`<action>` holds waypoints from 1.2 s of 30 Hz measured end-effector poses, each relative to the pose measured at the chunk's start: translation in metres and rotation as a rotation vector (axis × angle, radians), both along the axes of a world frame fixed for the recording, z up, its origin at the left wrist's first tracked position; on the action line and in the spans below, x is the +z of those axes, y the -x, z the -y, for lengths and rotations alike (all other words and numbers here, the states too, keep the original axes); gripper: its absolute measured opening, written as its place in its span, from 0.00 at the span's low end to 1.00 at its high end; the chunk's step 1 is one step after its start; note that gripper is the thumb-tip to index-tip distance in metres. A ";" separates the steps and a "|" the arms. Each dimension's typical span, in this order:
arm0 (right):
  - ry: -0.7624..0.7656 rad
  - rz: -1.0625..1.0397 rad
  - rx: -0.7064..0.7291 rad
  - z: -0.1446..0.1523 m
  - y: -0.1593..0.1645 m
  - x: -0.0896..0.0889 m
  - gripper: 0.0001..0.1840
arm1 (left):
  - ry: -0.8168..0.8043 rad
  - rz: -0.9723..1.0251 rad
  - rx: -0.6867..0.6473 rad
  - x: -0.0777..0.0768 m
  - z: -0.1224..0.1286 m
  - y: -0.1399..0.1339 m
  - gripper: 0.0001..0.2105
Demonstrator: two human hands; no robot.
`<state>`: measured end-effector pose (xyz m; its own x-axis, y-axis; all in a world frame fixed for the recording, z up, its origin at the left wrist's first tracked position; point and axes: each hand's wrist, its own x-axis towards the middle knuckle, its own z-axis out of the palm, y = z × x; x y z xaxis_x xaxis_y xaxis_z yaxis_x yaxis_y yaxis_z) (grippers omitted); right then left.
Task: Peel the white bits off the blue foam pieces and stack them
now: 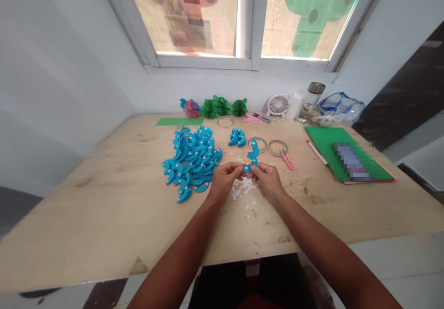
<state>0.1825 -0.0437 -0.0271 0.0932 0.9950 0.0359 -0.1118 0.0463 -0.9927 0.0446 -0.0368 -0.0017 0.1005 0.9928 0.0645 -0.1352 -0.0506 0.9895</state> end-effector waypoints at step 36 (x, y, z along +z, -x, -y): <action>-0.041 0.102 -0.070 0.002 0.003 -0.007 0.14 | 0.259 0.204 -0.006 -0.013 -0.001 -0.006 0.13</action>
<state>0.1793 -0.0455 -0.0346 0.1567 0.9836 0.0889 -0.0055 0.0908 -0.9958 0.0510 -0.0354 -0.0149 0.1177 0.9784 -0.1702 -0.3312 0.2002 0.9221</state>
